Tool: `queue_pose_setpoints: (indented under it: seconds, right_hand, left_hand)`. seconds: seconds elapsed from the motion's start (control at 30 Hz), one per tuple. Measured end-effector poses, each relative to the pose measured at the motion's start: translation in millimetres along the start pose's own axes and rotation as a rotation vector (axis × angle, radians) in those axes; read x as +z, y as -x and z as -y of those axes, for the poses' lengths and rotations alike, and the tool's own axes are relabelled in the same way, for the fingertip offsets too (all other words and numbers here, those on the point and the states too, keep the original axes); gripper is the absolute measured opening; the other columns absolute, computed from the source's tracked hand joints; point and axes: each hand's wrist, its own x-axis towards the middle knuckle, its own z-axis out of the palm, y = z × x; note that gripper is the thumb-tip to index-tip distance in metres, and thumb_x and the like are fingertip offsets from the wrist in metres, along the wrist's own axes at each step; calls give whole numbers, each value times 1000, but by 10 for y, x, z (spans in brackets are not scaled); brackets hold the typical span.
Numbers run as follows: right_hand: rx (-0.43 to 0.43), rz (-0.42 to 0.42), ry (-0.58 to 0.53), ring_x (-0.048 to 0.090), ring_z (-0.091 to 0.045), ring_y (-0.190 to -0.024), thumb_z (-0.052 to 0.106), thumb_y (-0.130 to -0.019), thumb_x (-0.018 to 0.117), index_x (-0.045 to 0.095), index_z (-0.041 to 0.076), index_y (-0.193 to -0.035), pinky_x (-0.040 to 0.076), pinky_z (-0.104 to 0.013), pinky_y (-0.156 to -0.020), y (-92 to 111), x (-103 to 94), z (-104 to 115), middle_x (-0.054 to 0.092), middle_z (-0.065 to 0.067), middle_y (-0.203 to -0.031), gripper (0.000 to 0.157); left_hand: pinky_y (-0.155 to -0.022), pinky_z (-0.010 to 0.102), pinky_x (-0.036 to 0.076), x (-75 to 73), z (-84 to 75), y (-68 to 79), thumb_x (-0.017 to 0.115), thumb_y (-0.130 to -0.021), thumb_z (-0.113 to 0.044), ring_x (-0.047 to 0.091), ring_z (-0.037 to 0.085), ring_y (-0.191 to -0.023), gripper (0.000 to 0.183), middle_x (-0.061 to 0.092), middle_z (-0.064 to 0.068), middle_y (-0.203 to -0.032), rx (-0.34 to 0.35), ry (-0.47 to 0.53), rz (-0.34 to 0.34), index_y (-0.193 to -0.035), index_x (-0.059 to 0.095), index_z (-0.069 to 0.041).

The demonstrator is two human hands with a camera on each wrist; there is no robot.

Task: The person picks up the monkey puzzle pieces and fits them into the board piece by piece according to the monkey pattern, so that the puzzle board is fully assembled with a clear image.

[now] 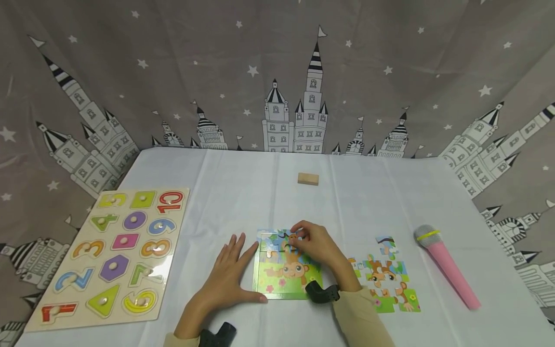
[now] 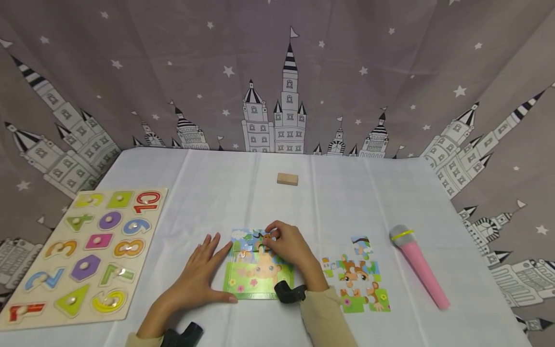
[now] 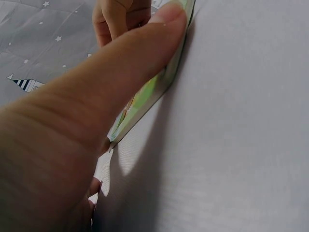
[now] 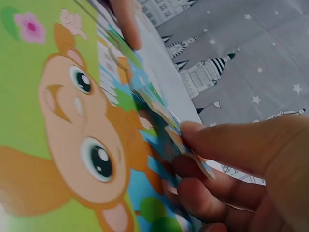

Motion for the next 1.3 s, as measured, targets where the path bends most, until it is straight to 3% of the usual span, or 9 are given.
queue_pose_setpoints:
  seconds: [0.33, 0.7, 0.9, 1.3]
  right_hand:
    - [-2, -68, 46, 44, -11, -60, 15, -80, 66, 61, 3, -99, 39, -19, -51, 57, 69, 99, 55, -5, -76, 24]
    - [-8, -130, 151, 47, -15, -74, 19, -80, 68, 62, 2, -97, 44, -24, -64, 75, 123, 114, 52, -11, -91, 25]
    - [17, -150, 151, 44, -14, -72, 18, -80, 67, 63, 6, -93, 40, -24, -64, 68, 149, 105, 51, -9, -90, 19]
    - [-28, -172, 168, 44, -12, -70, 21, -82, 67, 61, 7, -90, 40, -22, -61, 77, 197, 82, 51, -8, -88, 17]
  left_hand:
    - [-113, 51, 8, 15, -3, 1, 72, -47, -70, 4, 36, -141, 116, 11, 16, -152, 6, -6, -10, -142, 31, -18]
    - [-113, 51, 7, 20, -7, -2, 73, -47, -69, 4, 36, -141, 116, 11, 16, -152, 11, -9, -17, -142, 30, -18]
    - [-113, 51, 7, 15, -6, -5, 72, -47, -70, 4, 36, -141, 116, 11, 16, -152, 12, -13, -18, -142, 30, -18]
    - [-113, 51, 7, 14, 8, -1, 72, -47, -70, 3, 36, -141, 116, 11, 17, -152, 11, -7, -12, -142, 30, -17]
